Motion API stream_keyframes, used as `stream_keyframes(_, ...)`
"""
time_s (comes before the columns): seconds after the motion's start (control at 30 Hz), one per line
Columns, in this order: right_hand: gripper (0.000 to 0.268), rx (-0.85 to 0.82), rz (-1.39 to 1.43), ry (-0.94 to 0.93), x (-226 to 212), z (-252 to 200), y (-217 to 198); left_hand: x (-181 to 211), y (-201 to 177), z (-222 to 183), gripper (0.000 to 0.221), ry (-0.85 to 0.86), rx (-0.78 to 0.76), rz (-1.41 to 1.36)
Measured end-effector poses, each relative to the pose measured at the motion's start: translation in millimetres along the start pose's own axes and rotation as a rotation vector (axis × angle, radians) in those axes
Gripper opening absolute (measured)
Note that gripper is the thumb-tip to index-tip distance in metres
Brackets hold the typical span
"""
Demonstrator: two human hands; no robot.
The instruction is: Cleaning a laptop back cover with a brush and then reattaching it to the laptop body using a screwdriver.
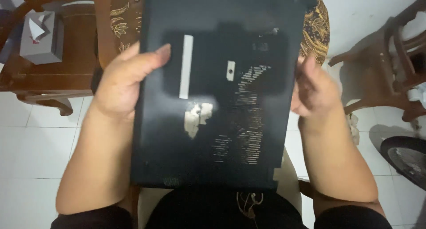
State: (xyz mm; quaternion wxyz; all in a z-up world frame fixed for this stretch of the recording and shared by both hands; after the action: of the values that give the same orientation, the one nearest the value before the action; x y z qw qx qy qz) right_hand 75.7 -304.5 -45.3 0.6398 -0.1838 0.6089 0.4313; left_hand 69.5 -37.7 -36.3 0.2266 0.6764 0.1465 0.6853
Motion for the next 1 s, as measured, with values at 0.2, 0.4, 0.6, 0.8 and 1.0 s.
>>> stream_keyframes(0.2, 0.049, 0.502, 0.257, -0.066, 5.9, -22.4, -4.8, -8.4, 24.9, 3.0, 0.074, -0.100, -0.427, -0.519)
stream_keyframes(0.4, 0.047, 0.593, 0.289, -0.349, -3.2, -28.0, -3.4, -21.7, 11.4, 23.2, 0.050, 0.321, -0.135, -0.323)
stream_keyframes(0.6, 0.046, 0.586, 0.283, -0.288, 9.2, -16.5, 5.9, -29.9, 6.9, -2.3, 0.080, 0.258, 0.173, 0.429)
stream_keyframes(0.8, 0.075, 0.456, 0.198, -0.290, 15.2, -20.6, -62.0, -14.9, -36.1, 25.8, 0.037, 0.565, 0.121, 0.027)
stream_keyframes(1.0, 0.072, 0.674, -0.165, -0.206, -32.9, -35.8, -40.6, 26.7, -36.5, 7.4, 0.023, 0.600, 0.042, 0.192)
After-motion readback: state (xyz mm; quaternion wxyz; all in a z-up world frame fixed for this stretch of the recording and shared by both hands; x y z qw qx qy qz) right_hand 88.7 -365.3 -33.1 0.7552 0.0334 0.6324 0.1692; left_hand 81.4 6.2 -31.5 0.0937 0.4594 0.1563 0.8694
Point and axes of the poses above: each hand's wrist, its own z-axis towards the middle knuckle, its own y-axis out of the palm, x = y × z, the point moved 6 cm from there along z, towards the middle knuckle, and after that the axes turned 11 degrees about y, right-handed, at the moved point
